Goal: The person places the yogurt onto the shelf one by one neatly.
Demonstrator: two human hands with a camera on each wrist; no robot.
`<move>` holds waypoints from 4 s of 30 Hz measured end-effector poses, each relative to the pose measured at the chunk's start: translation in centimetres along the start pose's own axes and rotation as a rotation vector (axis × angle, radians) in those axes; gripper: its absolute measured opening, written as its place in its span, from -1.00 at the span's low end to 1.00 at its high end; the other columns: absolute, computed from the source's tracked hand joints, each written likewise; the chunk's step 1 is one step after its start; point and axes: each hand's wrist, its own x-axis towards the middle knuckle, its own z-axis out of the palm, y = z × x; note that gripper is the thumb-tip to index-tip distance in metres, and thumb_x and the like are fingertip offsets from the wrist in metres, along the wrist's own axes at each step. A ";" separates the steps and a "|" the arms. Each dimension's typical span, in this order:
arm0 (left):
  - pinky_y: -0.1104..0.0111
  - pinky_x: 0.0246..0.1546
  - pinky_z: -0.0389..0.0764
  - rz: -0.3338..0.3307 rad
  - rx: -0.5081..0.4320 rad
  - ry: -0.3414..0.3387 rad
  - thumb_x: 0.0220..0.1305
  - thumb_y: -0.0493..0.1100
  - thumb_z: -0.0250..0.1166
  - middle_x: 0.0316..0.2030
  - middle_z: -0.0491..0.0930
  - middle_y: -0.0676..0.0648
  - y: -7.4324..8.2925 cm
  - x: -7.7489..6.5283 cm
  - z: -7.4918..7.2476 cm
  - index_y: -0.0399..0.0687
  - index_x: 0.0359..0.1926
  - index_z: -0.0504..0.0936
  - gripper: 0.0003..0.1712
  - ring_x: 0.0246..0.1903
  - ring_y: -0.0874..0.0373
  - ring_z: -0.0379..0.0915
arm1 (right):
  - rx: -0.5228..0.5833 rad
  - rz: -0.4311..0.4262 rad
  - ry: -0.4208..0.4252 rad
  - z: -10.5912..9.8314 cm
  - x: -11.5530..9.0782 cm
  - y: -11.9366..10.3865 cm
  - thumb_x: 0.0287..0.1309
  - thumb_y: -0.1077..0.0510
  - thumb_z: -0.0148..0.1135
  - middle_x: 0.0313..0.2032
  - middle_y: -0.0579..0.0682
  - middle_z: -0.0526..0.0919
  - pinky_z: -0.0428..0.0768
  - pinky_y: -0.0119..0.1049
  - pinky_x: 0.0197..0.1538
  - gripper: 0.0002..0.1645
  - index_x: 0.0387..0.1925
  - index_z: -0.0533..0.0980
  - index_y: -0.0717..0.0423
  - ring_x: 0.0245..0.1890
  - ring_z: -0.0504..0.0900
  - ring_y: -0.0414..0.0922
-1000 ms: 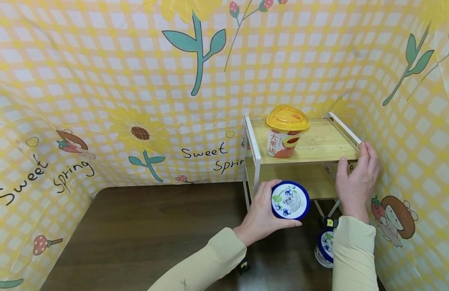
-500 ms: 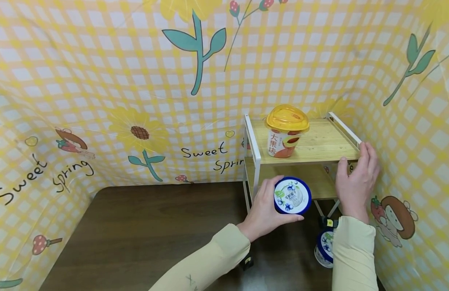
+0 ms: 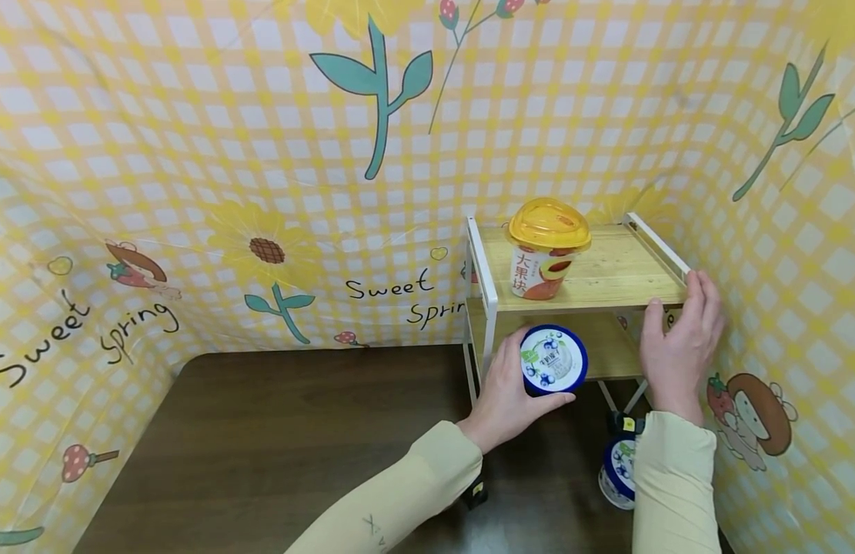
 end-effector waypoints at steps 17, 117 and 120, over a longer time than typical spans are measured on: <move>0.35 0.29 0.36 -0.017 0.000 0.091 0.04 0.22 0.59 0.30 0.28 -0.12 0.0 1.5 1.3 -0.13 0.51 0.06 0.23 0.27 0.10 0.27 | -0.003 -0.013 0.007 0.0 0.1 0.3 0.41 0.05 0.04 0.49 -0.02 0.16 -0.03 -0.17 0.49 -0.27 0.54 0.21 0.15 0.47 0.07 -0.07; 0.21 0.43 0.17 -0.086 -0.152 0.132 -0.11 0.19 0.68 0.54 -0.05 -0.07 0.8 0.0 -0.4 0.09 0.61 -0.22 0.52 0.48 0.11 -0.03 | -0.016 0.043 -0.068 0.2 -0.6 -0.2 0.47 0.02 0.01 0.54 -0.11 0.04 -0.04 -0.11 0.49 -0.24 0.60 0.09 0.00 0.51 -0.01 -0.09; 0.19 0.42 0.19 -0.075 -0.159 0.107 -0.07 0.21 0.65 0.53 -0.04 -0.04 1.1 -0.3 -0.8 0.09 0.60 -0.15 0.44 0.47 0.13 -0.02 | -0.013 0.033 -0.057 0.1 -0.5 -0.1 0.47 0.01 0.02 0.54 -0.11 0.06 -0.03 -0.11 0.49 -0.25 0.59 0.11 0.01 0.50 0.00 -0.09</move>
